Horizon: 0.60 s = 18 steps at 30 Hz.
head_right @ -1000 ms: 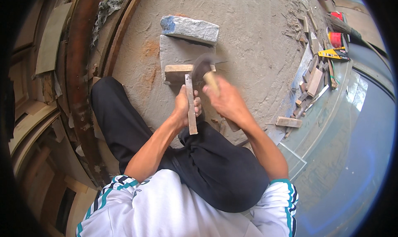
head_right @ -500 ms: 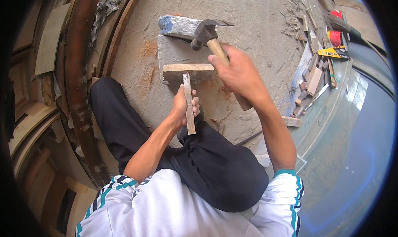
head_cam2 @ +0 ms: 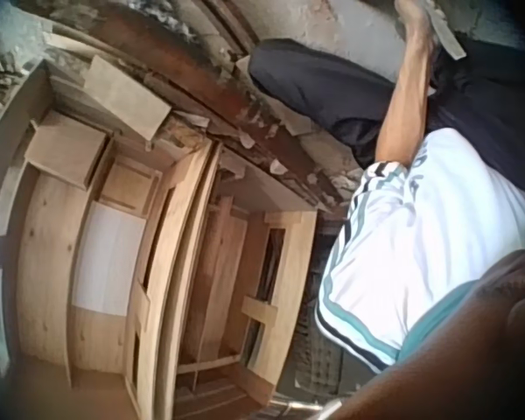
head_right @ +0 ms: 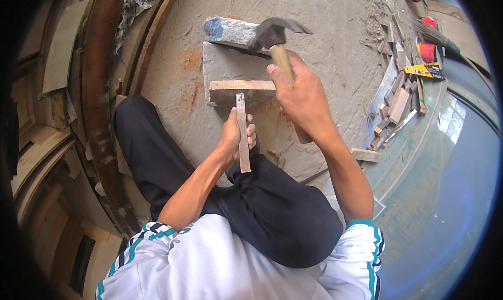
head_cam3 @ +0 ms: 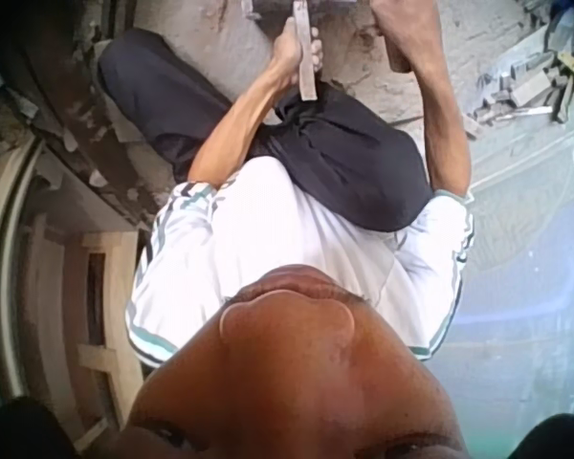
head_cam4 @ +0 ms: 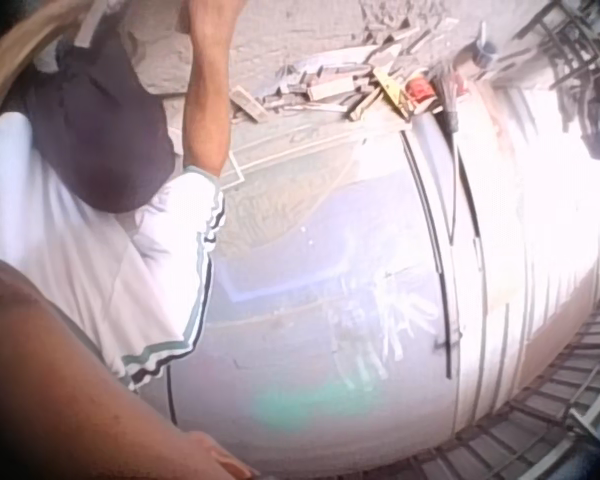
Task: The person sits on the floor and uses a hammer and chisel to split small wooden pieces placed on a stone block. They repeatedly position the chisel, strike it with the hammer, and separate the wood into smaller parts.
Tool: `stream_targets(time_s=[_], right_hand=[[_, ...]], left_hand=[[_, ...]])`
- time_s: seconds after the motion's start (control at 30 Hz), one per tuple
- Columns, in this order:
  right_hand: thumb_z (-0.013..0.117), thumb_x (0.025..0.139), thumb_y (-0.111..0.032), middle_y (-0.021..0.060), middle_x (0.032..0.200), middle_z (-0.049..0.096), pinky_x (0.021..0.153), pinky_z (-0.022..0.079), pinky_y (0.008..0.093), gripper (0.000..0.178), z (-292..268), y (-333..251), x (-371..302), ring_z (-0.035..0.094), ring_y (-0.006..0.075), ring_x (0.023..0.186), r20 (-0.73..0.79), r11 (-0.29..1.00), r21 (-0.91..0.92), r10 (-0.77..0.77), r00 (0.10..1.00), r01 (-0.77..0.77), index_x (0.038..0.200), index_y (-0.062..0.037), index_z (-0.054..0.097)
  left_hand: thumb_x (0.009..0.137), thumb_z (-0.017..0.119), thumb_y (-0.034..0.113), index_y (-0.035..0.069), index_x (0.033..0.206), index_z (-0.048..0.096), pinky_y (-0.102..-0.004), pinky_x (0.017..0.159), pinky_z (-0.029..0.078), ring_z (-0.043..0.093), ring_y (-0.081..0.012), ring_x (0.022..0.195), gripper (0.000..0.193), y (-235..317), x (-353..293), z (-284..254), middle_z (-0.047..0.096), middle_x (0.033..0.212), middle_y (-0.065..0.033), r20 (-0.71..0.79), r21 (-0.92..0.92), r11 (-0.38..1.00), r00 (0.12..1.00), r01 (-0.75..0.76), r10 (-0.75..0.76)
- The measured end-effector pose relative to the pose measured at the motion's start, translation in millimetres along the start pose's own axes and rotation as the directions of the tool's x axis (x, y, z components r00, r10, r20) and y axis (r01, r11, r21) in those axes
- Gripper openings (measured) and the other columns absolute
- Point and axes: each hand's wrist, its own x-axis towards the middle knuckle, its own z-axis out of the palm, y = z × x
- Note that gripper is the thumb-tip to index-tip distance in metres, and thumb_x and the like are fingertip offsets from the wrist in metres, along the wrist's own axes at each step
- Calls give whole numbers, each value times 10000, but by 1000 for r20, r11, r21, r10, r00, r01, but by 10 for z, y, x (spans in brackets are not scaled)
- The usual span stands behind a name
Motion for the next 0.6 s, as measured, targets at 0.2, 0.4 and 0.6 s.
stream_targets(time_s=[0.2,0.4,0.6], right_hand=[[623,978,-302,157,706,641,524,508,394,415,88,372,-191,635,222,544,315,964,-187,241,918,-189,1280,-18,605],[669,968,-326,45,659,601,437,466,305,401,-157,246,-241,565,123,472,-67,979,175,120,991,-107,1191,-4,587],[745,926,-253,26,752,614,475,490,243,361,140,1109,-223,599,84,581,-211,999,38,11,977,-3,1110,-5,559]], left_hand=[[1060,165,592,148,940,472,-302,422,350,402,-144,445,553,-32,35,9,421,590,7,-15,-6,1000,1000,1,-1],[1065,197,573,117,1001,547,-348,477,434,475,-182,482,579,-61,45,-71,452,605,0,-22,65,997,999,-37,38],[908,631,238,45,1252,567,-426,781,525,648,-332,909,399,405,-136,-466,670,994,-134,295,950,-153,628,-271,720]])
